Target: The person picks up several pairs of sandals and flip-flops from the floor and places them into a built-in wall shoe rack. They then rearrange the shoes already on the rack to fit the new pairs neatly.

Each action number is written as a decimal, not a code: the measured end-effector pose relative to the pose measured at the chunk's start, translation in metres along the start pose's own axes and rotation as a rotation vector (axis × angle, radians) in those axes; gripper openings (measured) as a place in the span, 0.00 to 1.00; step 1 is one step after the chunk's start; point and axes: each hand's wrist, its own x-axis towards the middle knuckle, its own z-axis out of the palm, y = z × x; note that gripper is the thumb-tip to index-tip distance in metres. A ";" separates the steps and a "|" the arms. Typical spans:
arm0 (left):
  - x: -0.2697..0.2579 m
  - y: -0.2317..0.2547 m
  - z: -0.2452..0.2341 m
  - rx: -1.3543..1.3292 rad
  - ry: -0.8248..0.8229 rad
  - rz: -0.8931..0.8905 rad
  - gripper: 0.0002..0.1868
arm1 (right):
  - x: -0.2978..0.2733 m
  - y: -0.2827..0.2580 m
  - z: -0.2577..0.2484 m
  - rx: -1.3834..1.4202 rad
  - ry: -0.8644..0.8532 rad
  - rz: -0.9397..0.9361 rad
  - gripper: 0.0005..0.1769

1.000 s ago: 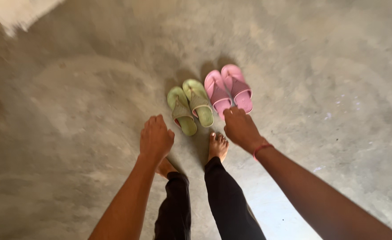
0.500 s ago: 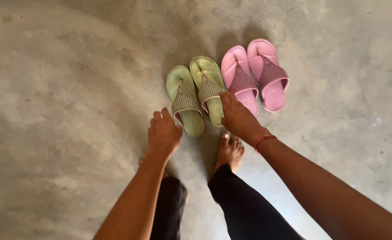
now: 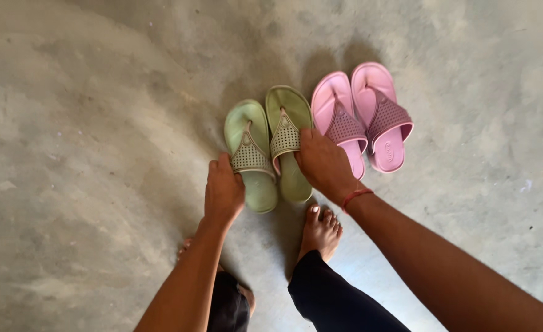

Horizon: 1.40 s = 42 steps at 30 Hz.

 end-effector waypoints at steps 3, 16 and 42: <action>-0.002 0.006 -0.008 -0.007 0.063 0.023 0.15 | -0.003 -0.010 -0.013 0.007 0.081 0.008 0.13; -0.047 0.036 -0.114 -0.184 0.190 -0.028 0.13 | -0.010 -0.067 -0.089 0.336 0.098 -0.035 0.17; -0.179 0.088 -0.279 -0.823 0.483 -0.071 0.13 | -0.044 -0.249 -0.302 0.561 0.148 0.007 0.28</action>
